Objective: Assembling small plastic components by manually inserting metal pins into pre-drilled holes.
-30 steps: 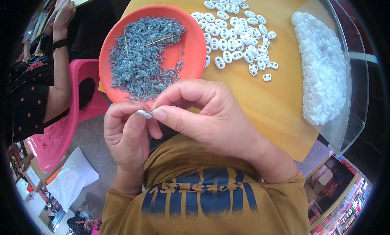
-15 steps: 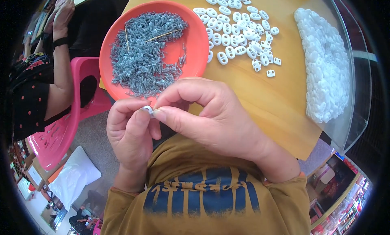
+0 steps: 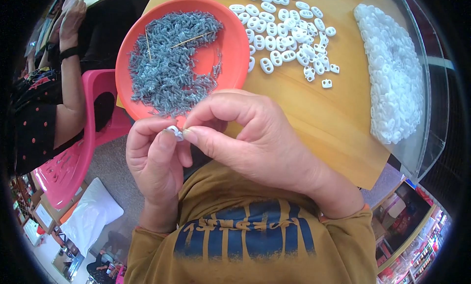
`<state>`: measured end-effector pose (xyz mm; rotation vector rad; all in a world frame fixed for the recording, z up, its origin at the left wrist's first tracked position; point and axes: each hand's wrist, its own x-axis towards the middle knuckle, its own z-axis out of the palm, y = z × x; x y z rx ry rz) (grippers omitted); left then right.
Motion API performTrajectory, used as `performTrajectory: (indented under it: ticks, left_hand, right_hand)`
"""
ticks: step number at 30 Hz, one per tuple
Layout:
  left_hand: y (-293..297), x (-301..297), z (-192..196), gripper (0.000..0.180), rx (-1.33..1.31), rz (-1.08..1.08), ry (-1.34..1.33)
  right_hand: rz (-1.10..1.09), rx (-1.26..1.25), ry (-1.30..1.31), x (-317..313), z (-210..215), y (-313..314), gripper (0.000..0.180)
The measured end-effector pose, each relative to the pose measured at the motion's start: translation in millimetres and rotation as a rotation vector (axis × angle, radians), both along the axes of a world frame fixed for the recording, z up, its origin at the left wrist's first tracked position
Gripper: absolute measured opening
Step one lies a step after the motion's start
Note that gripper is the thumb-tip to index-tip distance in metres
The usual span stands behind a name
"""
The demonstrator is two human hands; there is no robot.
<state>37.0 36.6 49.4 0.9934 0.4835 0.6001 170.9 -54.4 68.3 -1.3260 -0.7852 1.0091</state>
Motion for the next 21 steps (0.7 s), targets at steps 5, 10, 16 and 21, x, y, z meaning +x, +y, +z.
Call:
performTrajectory:
  ticks: [5, 10, 16, 21]
  left_hand:
    - [-0.2, -0.1, 0.5, 0.011, 0.005, 0.001, 0.006]
    - [-0.5, 0.9, 0.5, 0.011, -0.009, -0.007, 0.020]
    - [-5.2, -1.2, -5.1, 0.013, 0.207, -0.011, 0.047]
    - [-8.2, 1.4, -3.9, 0.014, 0.149, -0.046, 0.015]
  right_hand:
    - [0.000, 0.006, -0.058, 0.8, 0.0, 0.6, 0.005]
    - [-0.009, 0.011, -0.083, 0.7, 1.0, 1.4, 0.004]
    - [-0.017, 0.068, -0.323, 2.4, 2.0, 1.7, 0.005]
    - [0.083, 0.051, -0.236, 8.8, 2.6, -3.6, 0.005]
